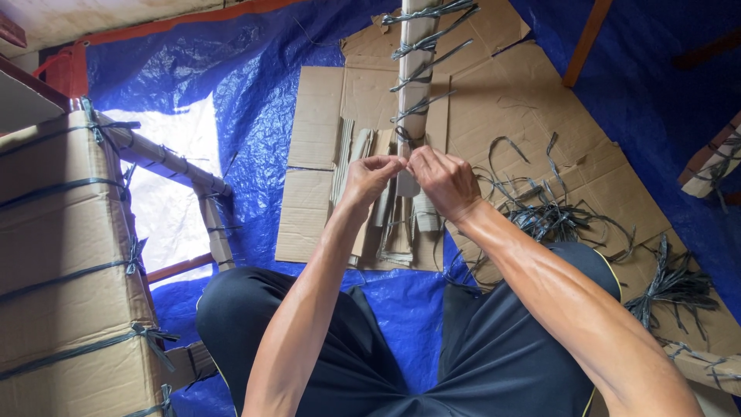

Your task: Wrapping the legs and armrests of a wooden chair with protective cardboard and plastic ties for shipping or storage.

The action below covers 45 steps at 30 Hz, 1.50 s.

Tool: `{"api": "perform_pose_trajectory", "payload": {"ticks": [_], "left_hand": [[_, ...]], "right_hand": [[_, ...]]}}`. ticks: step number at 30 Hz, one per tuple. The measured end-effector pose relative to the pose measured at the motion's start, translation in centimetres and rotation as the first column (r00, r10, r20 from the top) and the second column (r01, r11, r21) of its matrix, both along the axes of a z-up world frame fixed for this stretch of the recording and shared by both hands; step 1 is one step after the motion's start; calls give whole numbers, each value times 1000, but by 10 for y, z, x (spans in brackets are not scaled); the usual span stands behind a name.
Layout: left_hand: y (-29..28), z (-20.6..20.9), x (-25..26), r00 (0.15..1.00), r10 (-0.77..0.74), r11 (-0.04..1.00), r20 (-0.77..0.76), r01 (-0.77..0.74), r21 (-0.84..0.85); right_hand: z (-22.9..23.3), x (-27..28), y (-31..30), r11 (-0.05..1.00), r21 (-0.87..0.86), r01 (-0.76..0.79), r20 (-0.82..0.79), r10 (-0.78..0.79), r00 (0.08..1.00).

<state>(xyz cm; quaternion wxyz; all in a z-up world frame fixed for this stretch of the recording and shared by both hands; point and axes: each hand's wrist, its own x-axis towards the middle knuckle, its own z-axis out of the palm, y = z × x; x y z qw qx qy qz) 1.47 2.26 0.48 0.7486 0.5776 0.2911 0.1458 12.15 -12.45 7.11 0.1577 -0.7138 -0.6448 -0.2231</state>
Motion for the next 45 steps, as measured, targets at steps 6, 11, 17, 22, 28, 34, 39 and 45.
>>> {"api": "perform_pose_trajectory", "payload": {"ticks": [6,11,17,22,28,34,39,45], "left_hand": [[-8,-2,4,1000,20,1000,-15,-20,-19],[-8,-28,9,998,56,998,29,-55,-43],[-8,-33,15,994,101,994,33,-100,-52],[-9,-13,10,993,116,993,29,-116,-13],[-15,16,-2,990,123,985,63,-130,114],[-21,21,-5,968,140,929,207,-201,310],[-27,26,-6,958,129,771,257,-260,581],[-29,32,-8,960,95,688,263,-254,680]], "right_hand": [[-3,-2,-1,1000,20,-6,-120,8,993],[-15,-1,-7,999,10,41,-327,-36,944],[-14,2,-11,979,-118,165,-524,-203,827],[-12,3,-14,973,-147,175,-598,-229,768],[11,7,-15,965,-225,137,-710,-258,655],[17,12,-11,956,-239,169,-865,-289,410],[20,13,-9,973,-169,160,-895,-219,389],[18,14,-8,958,-220,182,-881,-275,385]]}}
